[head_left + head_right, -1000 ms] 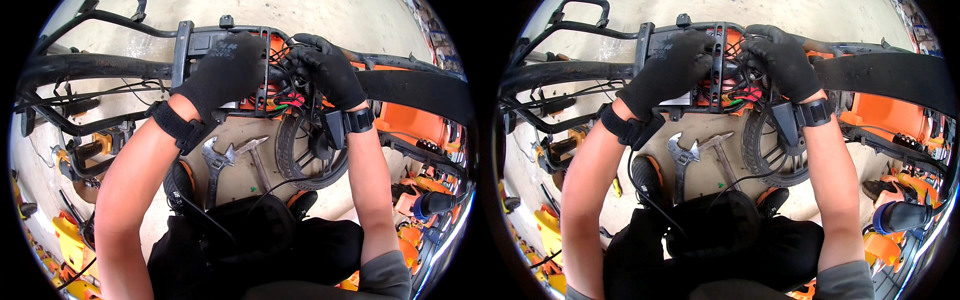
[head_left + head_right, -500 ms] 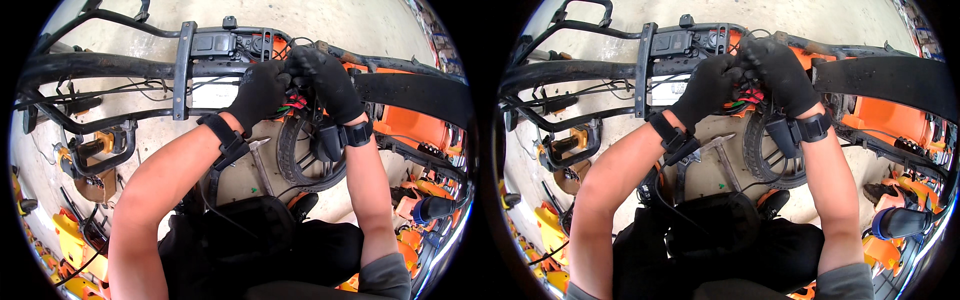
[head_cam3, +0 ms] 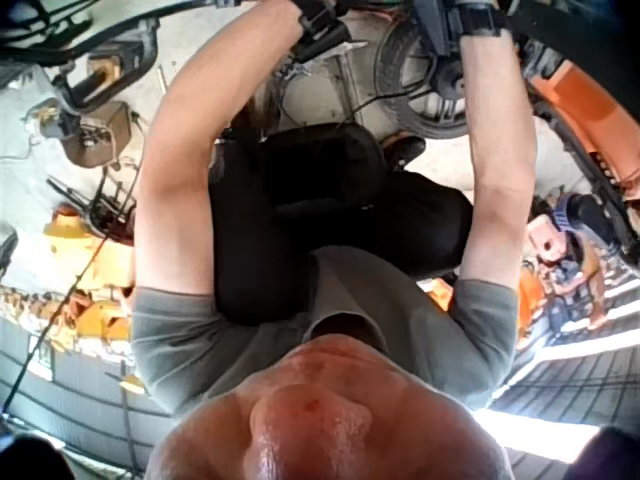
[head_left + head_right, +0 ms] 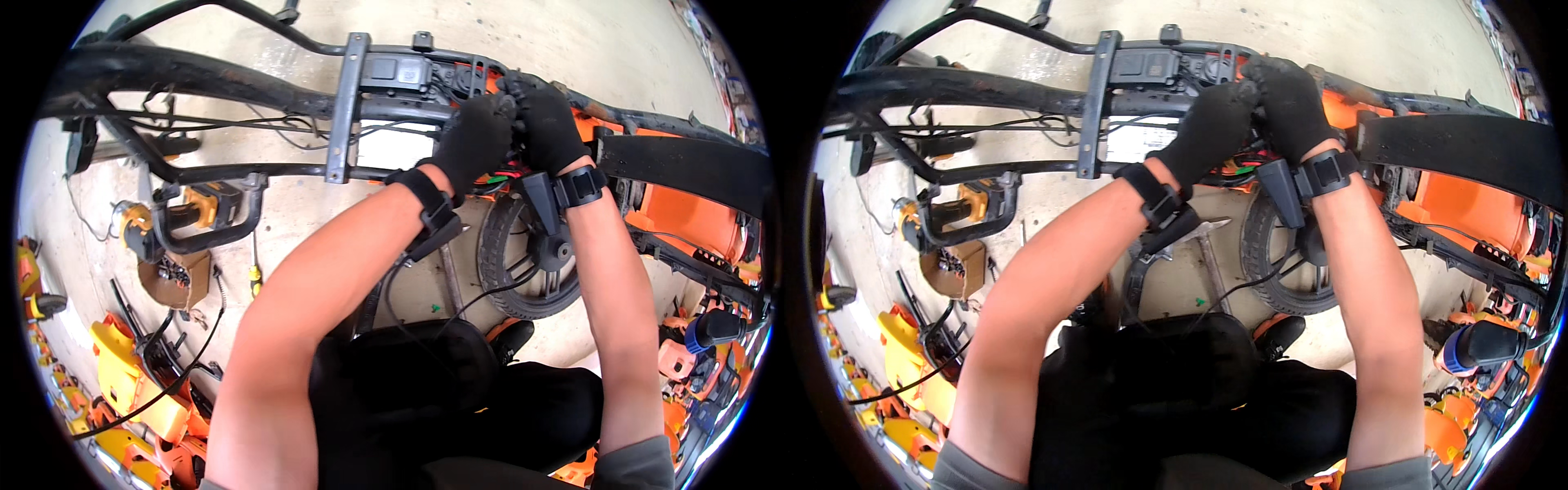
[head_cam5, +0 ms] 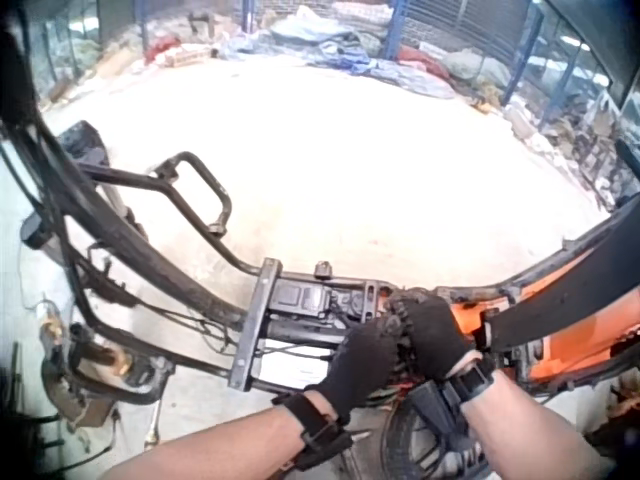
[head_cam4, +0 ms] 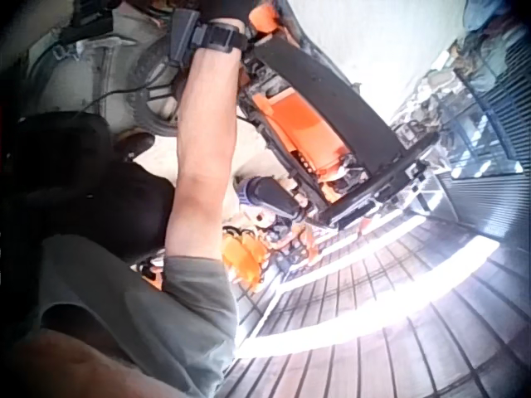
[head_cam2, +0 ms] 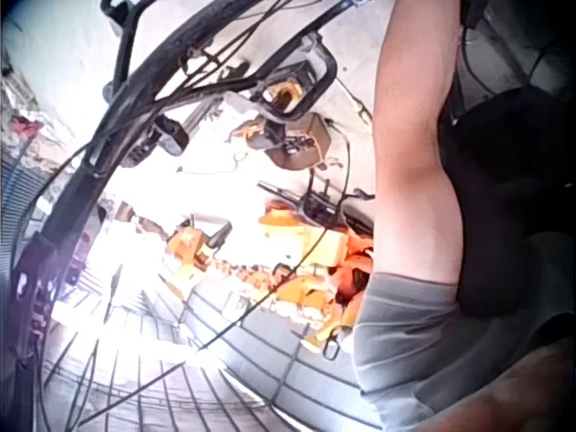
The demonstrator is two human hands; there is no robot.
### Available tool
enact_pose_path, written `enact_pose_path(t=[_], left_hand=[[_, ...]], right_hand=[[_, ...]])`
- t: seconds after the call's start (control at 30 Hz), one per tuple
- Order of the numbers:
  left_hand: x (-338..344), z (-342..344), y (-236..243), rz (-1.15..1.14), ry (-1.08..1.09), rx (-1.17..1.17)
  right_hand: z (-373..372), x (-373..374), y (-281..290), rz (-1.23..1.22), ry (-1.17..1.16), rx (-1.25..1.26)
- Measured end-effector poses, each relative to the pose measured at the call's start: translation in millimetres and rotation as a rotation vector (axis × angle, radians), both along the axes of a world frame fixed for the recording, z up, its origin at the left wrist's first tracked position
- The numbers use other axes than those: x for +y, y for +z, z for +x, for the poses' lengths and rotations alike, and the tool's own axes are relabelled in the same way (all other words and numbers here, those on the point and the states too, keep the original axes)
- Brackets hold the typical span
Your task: The person works on the wiring and electrical components of an electric scooter frame by hand, connecting and organizing wires within the central compartment.
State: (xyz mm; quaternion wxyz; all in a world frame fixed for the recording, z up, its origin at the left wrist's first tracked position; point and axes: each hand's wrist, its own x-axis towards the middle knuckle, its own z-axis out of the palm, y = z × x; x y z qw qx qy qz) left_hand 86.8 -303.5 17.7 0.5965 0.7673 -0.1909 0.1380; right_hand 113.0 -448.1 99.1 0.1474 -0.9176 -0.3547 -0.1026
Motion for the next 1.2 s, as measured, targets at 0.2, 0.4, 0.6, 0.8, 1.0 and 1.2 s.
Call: enact_pose_path(t=[0.2,0.4,0.6,0.8,1.0,1.2], left_hand=[[-7,0,12,-0.074,0.113,0.186],[-14,8,-3,-0.239,0.148,0.058],[-15,4,7,-0.232,0.166,0.297],[-15,15,-3,0.023,0.293,-0.231],[-5,19,2,0.139,0.219,-0.226],[0,34,-3,0.363,0.264,-0.362]], right_hand=[[5,13,5,-0.285,-0.109,0.055],[27,15,-22,-0.250,-0.218,0.017],[35,21,-30,-0.222,-0.456,0.024],[33,20,-27,-0.196,-0.231,-0.117],[38,23,-38,-0.241,-0.358,-0.213],[45,32,-27,-0.262,-0.362,-0.207]])
